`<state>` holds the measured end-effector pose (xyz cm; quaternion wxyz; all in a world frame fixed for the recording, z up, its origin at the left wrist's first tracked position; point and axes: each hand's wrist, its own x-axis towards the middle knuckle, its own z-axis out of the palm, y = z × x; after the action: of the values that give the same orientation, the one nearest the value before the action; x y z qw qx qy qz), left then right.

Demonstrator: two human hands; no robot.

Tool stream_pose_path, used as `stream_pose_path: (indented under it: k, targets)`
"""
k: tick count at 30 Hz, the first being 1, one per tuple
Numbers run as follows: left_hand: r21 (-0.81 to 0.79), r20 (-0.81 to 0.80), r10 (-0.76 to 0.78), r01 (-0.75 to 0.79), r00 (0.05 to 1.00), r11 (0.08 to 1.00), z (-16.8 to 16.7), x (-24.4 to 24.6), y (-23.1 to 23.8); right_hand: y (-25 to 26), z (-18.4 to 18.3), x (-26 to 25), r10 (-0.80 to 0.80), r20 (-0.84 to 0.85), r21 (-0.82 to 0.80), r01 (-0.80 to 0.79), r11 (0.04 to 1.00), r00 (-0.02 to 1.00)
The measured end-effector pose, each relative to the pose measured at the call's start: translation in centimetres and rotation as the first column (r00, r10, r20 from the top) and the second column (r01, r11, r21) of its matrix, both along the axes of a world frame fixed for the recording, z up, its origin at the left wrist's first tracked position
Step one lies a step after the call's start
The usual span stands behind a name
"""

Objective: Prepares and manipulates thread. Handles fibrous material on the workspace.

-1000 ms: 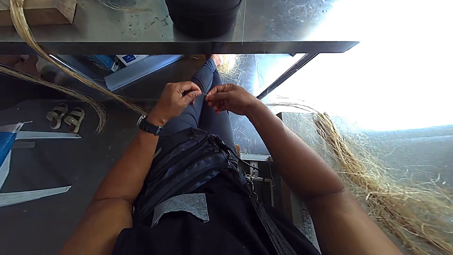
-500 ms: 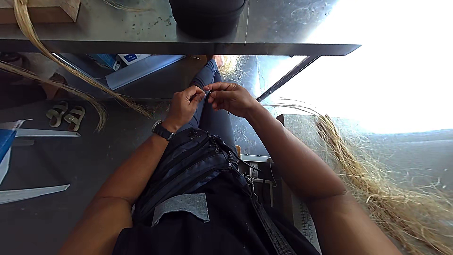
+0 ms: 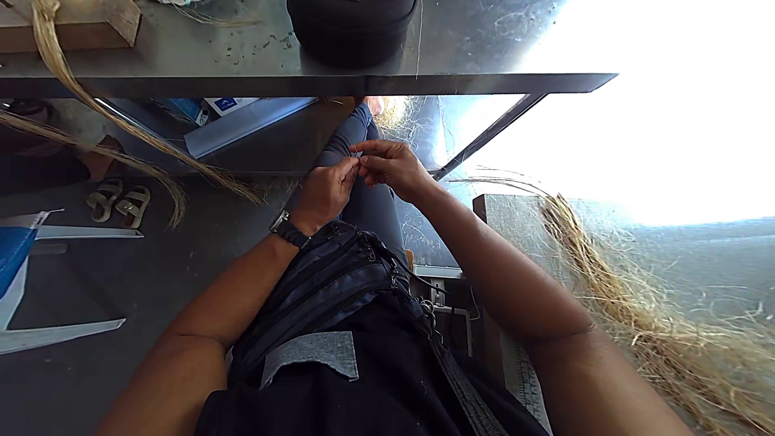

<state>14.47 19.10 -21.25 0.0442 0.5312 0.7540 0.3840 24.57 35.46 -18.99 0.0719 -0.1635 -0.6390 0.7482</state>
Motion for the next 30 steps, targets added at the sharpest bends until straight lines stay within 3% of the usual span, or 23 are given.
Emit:
stream_pose_path:
  k: [11,30]
  targets:
    - [0.048,-0.007,0.021,-0.02,1.0,0.999,0.0,0.3,-0.1,0.4,0.4,0.2,0.053,0.038,-0.275,-0.04,0.961,0.998]
    - [0.023,-0.083,-0.021,0.023,0.996,0.999,0.6,0.4,-1.5,1.2,0.3,0.4,0.181,0.007,-0.275,-0.172,0.946,0.983]
